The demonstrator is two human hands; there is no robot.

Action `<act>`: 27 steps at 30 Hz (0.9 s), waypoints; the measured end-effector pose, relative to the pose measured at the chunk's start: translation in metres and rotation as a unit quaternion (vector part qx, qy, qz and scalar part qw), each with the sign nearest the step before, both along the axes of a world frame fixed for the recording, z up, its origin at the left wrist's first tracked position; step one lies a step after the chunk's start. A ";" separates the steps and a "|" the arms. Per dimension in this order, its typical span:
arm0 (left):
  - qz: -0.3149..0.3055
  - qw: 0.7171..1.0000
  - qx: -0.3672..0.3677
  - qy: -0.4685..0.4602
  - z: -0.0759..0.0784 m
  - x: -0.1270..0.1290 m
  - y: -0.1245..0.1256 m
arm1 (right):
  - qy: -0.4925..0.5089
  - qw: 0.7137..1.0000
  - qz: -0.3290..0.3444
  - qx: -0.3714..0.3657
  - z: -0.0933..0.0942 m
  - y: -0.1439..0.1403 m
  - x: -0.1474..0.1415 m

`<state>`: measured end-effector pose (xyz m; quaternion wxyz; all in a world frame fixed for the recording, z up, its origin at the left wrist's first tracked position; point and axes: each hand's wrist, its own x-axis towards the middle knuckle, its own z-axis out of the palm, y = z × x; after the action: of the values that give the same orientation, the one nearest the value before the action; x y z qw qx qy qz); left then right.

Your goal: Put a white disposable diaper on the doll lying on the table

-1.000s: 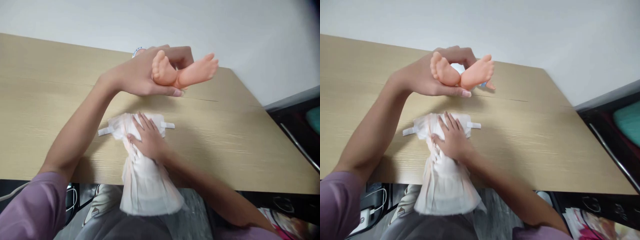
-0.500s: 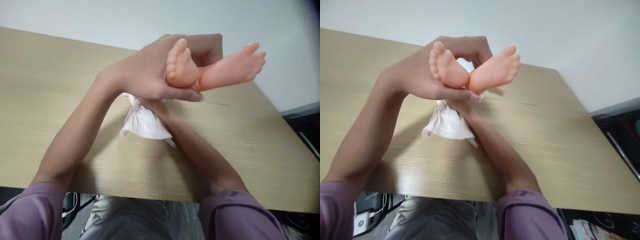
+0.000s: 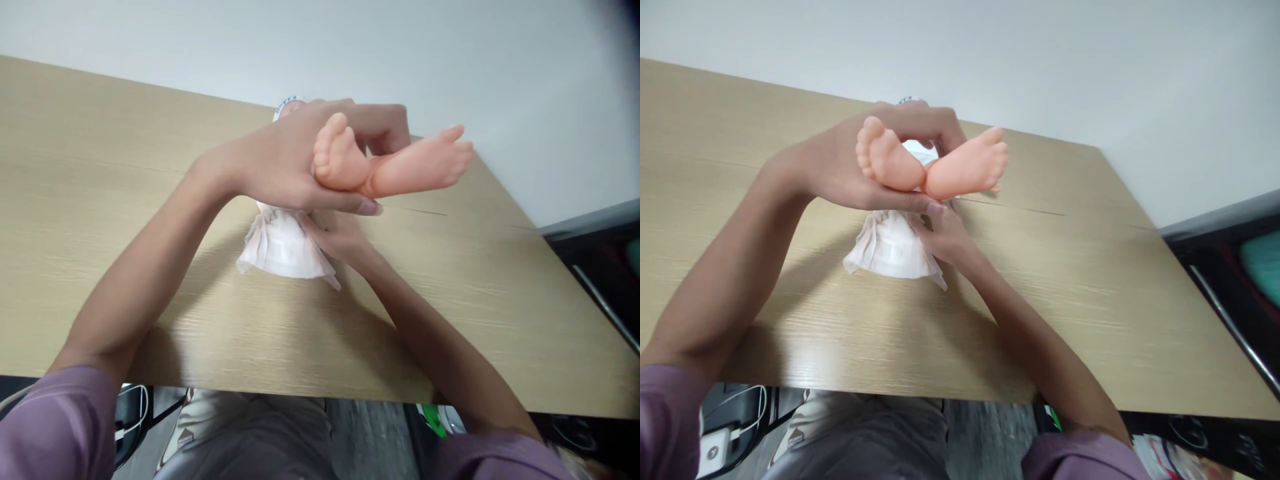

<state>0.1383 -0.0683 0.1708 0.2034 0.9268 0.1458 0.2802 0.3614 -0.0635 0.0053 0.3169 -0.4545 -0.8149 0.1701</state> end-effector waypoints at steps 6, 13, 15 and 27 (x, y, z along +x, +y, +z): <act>-0.012 1.000 -0.024 0.002 -0.016 0.000 -0.007 | 0.090 0.988 -0.048 0.114 0.009 -0.056 0.018; 0.014 0.999 0.006 -0.031 -0.050 -0.008 -0.031 | 0.123 0.972 0.035 0.198 0.020 -0.049 0.018; 0.047 0.998 0.018 -0.042 -0.060 -0.021 -0.035 | 0.087 0.974 0.074 0.198 0.026 -0.050 0.030; 0.103 0.986 0.090 0.093 -0.125 -0.117 -0.038 | -0.124 0.947 0.175 0.241 -0.010 -0.043 0.090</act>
<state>0.0209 -0.1066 0.0463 0.0747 0.9435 0.2327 0.2237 0.4509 -0.1064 -0.0045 0.2786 -0.2329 -0.9311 -0.0361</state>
